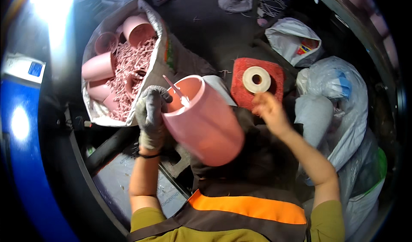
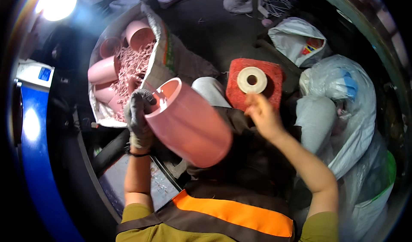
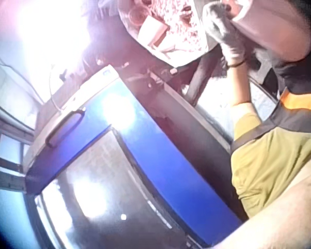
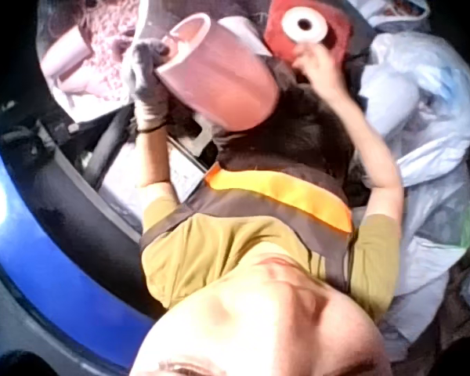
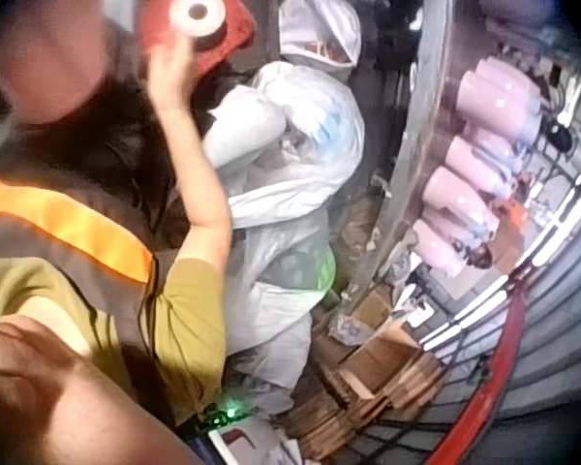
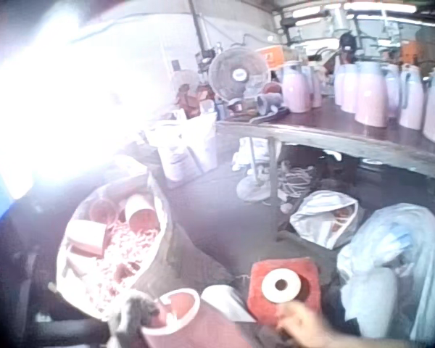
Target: The person assembles pink plastic thermoses by placing light-blue lids onto the pitcher bodies and then fitting a circular white base into the bottom of each one.
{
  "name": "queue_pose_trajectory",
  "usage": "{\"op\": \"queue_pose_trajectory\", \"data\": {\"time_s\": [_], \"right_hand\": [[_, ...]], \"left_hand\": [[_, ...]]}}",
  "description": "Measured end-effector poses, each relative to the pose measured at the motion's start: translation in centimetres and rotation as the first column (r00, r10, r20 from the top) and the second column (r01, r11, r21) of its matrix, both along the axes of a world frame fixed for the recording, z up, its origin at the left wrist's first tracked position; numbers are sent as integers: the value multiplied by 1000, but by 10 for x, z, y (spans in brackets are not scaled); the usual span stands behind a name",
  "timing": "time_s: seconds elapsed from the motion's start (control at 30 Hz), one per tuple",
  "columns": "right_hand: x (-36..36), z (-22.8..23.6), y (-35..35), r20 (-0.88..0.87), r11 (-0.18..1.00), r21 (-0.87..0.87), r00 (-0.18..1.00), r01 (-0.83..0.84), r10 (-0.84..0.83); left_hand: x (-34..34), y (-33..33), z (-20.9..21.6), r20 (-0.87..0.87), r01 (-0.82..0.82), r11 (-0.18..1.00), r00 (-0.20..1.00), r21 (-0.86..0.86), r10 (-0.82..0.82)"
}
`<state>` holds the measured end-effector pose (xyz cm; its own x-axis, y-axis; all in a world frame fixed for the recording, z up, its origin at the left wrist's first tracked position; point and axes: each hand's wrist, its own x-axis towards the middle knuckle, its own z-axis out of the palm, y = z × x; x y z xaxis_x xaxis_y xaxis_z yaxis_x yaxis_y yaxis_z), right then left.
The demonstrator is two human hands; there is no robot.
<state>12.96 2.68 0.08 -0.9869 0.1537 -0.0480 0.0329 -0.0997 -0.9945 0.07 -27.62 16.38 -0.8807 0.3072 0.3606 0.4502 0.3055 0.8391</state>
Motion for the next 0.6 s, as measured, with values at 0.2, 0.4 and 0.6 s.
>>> {"op": "queue_pose_trajectory", "data": {"time_s": [0.2, 0.4, 0.6], "right_hand": [[-32, 168, -6, -620, 87, 723, 588, 686, 519], [-9, 195, -13, -220, 138, 976, 736, 171, 640], [-75, 225, -30, -702, 655, 643, 647, 397, 298]], "left_hand": [[6, 76, 52, -139, 349, 733, 847, -584, -514], [2, 61, 32, -183, 415, 798, 828, -437, -531], [2, -64, 33, -633, -238, 881, 769, -408, -86]]}}
